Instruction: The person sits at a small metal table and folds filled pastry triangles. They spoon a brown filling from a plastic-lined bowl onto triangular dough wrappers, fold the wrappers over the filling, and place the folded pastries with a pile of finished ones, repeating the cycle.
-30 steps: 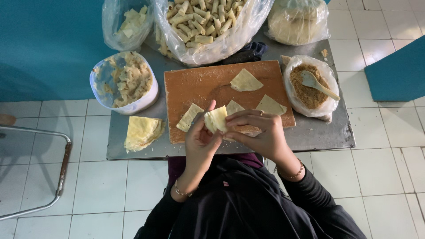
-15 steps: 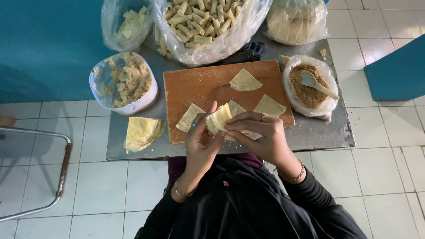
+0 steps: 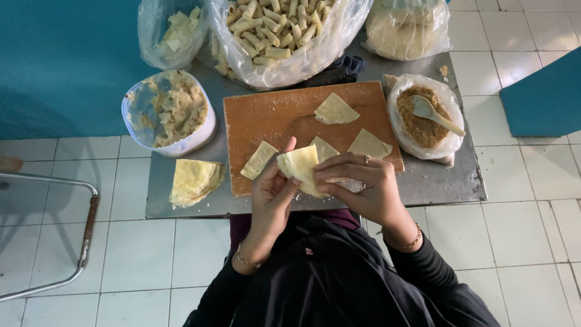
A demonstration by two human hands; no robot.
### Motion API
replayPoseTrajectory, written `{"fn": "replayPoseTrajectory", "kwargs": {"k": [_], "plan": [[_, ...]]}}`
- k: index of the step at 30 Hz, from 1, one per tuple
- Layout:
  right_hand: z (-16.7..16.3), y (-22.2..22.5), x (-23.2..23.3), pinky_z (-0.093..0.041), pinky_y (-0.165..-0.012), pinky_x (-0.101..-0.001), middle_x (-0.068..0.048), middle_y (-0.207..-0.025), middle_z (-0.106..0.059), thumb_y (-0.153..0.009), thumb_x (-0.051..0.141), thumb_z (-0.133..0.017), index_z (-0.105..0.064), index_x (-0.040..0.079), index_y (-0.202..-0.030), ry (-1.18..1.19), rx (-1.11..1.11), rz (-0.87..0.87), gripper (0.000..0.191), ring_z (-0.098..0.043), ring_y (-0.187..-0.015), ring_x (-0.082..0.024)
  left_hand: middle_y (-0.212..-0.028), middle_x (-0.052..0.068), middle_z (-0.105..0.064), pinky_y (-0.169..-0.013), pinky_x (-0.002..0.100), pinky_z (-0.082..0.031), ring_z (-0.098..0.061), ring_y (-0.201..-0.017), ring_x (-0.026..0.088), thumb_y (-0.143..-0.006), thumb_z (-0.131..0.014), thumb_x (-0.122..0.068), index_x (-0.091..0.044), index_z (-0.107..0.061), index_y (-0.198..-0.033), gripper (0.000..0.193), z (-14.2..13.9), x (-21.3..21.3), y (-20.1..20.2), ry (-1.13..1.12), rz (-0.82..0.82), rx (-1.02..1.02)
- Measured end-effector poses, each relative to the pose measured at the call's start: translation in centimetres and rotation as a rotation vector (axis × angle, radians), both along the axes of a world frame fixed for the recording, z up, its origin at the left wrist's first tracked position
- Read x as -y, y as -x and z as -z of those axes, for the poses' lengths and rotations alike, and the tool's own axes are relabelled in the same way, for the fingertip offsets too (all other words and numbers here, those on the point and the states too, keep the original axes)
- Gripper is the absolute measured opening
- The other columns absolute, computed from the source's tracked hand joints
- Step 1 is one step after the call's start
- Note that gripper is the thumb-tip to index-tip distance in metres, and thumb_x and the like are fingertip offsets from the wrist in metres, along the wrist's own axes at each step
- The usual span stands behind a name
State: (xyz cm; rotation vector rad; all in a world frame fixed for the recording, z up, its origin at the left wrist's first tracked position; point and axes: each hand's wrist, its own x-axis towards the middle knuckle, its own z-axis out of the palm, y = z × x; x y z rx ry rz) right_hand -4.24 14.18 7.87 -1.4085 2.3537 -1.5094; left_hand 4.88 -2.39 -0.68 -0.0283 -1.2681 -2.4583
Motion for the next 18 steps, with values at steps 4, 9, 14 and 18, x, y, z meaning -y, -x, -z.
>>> {"fn": "replayPoseTrajectory", "kwargs": {"k": [4, 9, 14, 18], "plan": [[-0.29, -0.39, -0.08, -0.061, -0.088, -0.0311, -0.005, -0.109, -0.077, -0.073, 0.013, -0.089, -0.077, 0.007, -0.096, 0.007, -0.089, 0.006, 0.026, -0.076, -0.102, -0.019, -0.135, 0.012, -0.063, -0.105, 0.028, -0.050, -0.063, -0.119, 0.011, -0.102, -0.058, 0.009, 0.006, -0.038, -0.161, 0.062, 0.17, -0.16, 0.10, -0.061, -0.009, -0.035], [-0.15, -0.66, -0.13, -0.062, -0.088, -0.0307, -0.005, -0.110, -0.077, -0.077, 0.009, -0.088, -0.079, 0.008, -0.095, 0.016, -0.105, 0.012, 0.021, -0.076, -0.101, -0.018, -0.140, 0.011, -0.061, -0.106, 0.028, -0.049, -0.062, -0.120, 0.011, -0.100, -0.058, 0.010, 0.007, -0.040, -0.157, 0.060, 0.06, -0.23, 0.04, -0.021, -0.056, -0.015], [0.10, -0.92, -0.15, -0.062, -0.086, -0.0298, -0.005, -0.111, -0.077, -0.079, 0.004, -0.084, -0.080, 0.008, -0.097, 0.015, -0.107, 0.029, 0.019, -0.076, -0.100, -0.017, -0.142, 0.010, -0.060, -0.107, 0.028, -0.049, -0.061, -0.121, 0.011, -0.099, -0.059, 0.010, 0.007, -0.041, -0.156, 0.060, -0.14, -0.32, 0.04, 0.005, -0.077, -0.017], [-0.03, -0.98, 0.16, -0.061, -0.085, -0.0306, -0.006, -0.110, -0.077, -0.078, 0.002, -0.081, -0.078, 0.007, -0.096, 0.004, -0.115, 0.053, 0.018, -0.076, -0.099, -0.018, -0.137, 0.013, -0.061, -0.106, 0.030, -0.050, -0.062, -0.119, 0.012, -0.101, -0.061, 0.008, 0.006, -0.040, -0.161, 0.063, -0.49, -0.30, -0.08, 0.037, -0.057, -0.014]]}}
